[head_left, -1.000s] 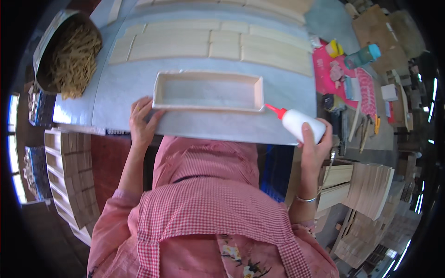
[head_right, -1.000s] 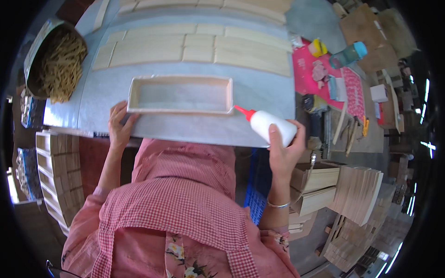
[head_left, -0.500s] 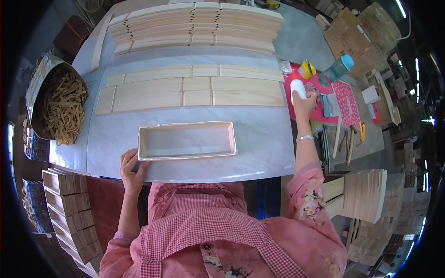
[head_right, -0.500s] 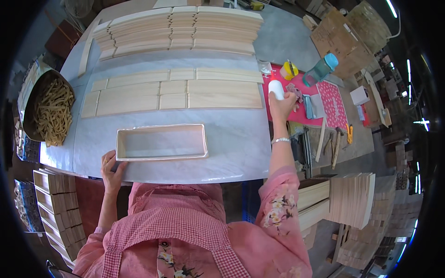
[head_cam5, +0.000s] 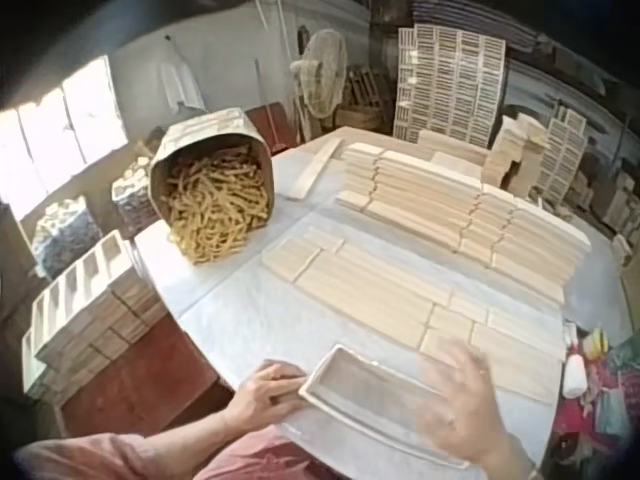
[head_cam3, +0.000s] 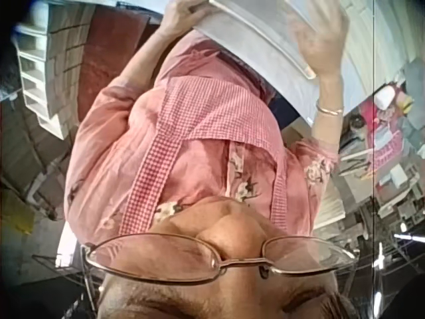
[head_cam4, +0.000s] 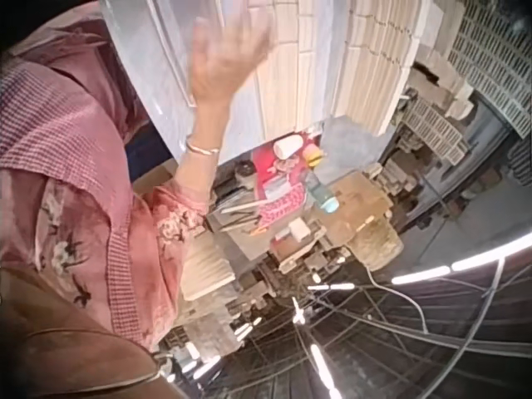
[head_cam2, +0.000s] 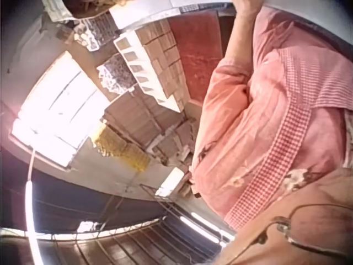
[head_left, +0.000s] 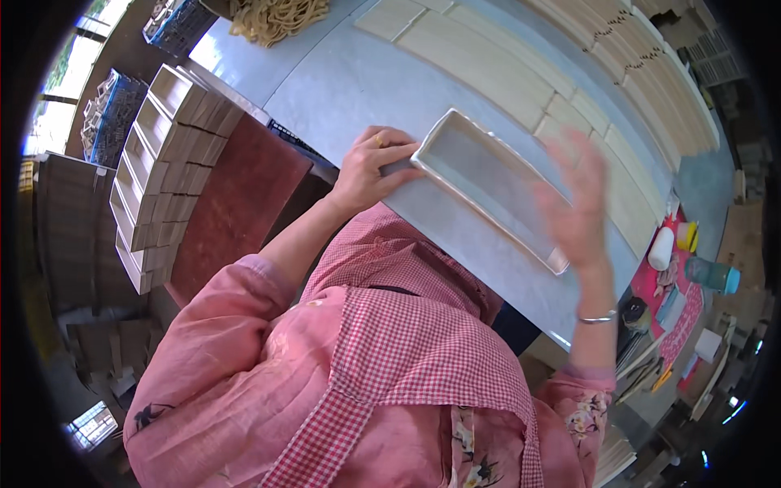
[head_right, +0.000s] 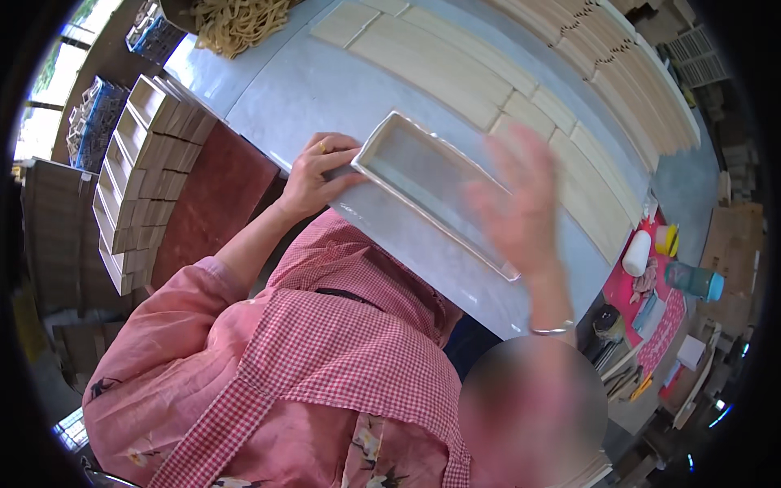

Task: Assemble wooden frames or boxes by applying glue to wooden slats and securing them with a pneumatic nail gun.

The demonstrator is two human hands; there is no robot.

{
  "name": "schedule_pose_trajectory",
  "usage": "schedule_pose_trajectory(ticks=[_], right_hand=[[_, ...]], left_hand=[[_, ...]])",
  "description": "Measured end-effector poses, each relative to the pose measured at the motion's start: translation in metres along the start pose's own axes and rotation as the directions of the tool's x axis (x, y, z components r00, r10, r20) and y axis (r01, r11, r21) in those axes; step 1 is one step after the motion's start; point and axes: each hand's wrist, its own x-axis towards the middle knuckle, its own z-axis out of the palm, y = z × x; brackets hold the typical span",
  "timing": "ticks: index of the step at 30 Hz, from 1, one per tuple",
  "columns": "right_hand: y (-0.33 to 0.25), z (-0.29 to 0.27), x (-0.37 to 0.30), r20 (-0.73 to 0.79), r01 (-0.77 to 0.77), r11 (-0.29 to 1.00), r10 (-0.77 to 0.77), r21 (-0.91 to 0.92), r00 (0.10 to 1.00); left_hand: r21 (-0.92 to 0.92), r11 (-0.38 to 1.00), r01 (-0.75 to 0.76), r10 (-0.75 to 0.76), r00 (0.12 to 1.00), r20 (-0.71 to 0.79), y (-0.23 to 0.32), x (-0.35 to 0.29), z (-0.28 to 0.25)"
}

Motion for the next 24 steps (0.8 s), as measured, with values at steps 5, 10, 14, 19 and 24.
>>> schedule_pose_trajectory(ticks=[5,10,14,19,24], right_hand=[[-0.075,0.061,0.031,0.216,0.178,0.983,-0.163,-0.051,0.963],[-0.079,0.076,0.033,0.281,0.225,0.964,-0.18,-0.141,0.943],[-0.08,0.066,0.027,0.329,0.228,0.955,-0.156,-0.191,0.931],[-0.079,0.04,-0.004,0.365,0.215,0.949,-0.119,-0.232,0.923],[-0.075,0.021,-0.032,0.339,0.125,0.964,-0.04,-0.234,0.94]], left_hand=[[-0.034,0.998,-0.05,0.05,0.999,-0.001,-0.003,0.004,0.003],[-0.025,0.998,-0.066,0.065,0.997,-0.04,-0.004,0.006,0.003],[-0.028,0.998,-0.062,0.06,0.997,-0.052,-0.005,0.005,0.003],[-0.031,0.998,-0.059,0.057,0.997,-0.052,-0.003,0.001,0.005],[-0.062,0.995,-0.079,0.078,0.997,-0.02,0.005,0.012,0.009]])
